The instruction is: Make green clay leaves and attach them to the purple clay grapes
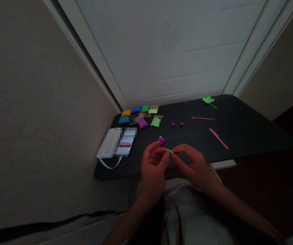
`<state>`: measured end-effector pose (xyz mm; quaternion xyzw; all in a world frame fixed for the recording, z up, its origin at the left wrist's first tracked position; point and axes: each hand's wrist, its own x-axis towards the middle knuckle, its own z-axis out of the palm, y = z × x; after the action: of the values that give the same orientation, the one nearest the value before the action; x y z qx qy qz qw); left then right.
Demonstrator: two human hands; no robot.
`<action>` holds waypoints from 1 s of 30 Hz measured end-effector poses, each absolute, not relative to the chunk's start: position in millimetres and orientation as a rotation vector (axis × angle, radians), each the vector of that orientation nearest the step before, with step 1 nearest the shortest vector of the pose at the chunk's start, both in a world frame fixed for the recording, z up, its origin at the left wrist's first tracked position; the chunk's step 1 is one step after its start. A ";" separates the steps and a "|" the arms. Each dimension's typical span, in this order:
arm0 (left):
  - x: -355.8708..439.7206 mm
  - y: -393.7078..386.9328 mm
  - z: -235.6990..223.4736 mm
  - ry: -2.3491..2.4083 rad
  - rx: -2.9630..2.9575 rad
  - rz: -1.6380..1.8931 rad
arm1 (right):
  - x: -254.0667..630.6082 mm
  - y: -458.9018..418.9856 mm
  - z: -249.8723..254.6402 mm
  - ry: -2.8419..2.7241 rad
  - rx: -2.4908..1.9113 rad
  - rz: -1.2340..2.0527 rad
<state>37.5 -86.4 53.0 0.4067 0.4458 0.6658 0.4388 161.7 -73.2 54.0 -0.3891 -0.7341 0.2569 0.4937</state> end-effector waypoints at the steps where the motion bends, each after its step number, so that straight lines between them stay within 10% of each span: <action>1: 37.6 -86.6 52.9 1.119 1.031 1.663 | 161.7 -73.7 54.0 -1.781 -0.952 0.625; 30: 32.5 -88.1 51.1 1.321 1.371 1.541 | 164.1 -72.1 50.5 -1.765 -0.939 0.531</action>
<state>32.5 -88.1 51.1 0.5264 0.5075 0.5918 0.3393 164.1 -72.1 50.5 -0.3903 -0.7335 0.2207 0.5109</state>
